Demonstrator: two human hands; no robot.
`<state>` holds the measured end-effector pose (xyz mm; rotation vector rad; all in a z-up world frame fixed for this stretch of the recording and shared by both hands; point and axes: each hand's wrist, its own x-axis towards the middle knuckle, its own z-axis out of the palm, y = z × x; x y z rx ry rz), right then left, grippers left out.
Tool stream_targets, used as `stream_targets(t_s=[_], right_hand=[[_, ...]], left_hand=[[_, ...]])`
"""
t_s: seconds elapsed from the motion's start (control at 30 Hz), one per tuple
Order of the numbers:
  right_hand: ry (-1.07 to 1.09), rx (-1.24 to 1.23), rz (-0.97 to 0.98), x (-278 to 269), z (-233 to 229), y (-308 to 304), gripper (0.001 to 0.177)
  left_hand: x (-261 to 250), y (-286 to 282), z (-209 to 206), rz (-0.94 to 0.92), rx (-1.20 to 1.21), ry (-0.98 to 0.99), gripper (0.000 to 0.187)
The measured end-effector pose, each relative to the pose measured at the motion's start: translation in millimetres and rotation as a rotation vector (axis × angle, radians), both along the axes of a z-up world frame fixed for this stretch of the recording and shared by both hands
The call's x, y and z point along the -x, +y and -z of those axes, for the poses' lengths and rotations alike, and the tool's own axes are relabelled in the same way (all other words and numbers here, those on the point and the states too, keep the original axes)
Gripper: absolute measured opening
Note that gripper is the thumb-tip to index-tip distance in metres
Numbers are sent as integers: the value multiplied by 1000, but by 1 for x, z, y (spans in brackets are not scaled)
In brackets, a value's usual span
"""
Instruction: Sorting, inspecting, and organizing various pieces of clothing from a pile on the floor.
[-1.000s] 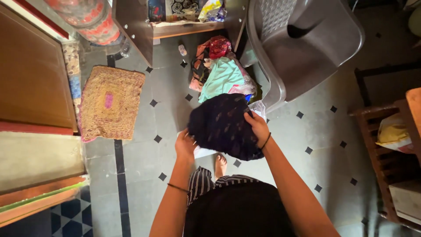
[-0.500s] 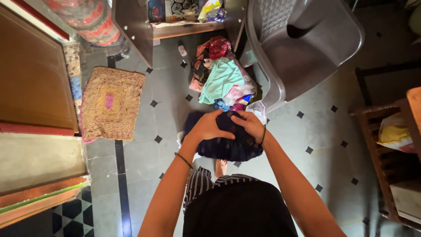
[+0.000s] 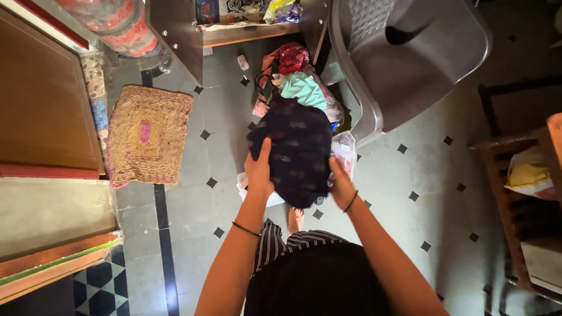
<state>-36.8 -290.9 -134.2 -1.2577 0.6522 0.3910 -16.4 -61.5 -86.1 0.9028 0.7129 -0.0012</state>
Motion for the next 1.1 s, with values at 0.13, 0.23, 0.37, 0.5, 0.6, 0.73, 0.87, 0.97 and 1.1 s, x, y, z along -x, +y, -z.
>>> stream_targets(t_s=[0.13,0.23,0.37,0.5,0.6,0.73,0.87,0.97,1.1], right_hand=[[45,-588,-119,-1,-28,26,63],[29,-888,-41,-7,-27,32,64],[73,-734,-28,-15,-22,24,51],[-76,-490,27,-12,-12,23,40],[-232,-280,34,-17,25,36,39],[-563,424,-270,3,15,58,46],[-1036,812,-547,21,-47,73,46],[-889,655,-555,17,-20,55,35],[-778,744,-136,-2,34,14,35]], left_hand=[[6,-12,-9,-118,214,-21,57],[18,-15,3,-154,357,-31,60],[27,0,13,-97,318,11,62],[43,21,97,65,-239,175,73],[38,16,47,229,-274,264,81],[25,-11,8,410,-119,312,79],[29,-14,117,102,147,153,62],[24,-1,128,-61,422,47,54],[25,13,77,-71,663,2,49]])
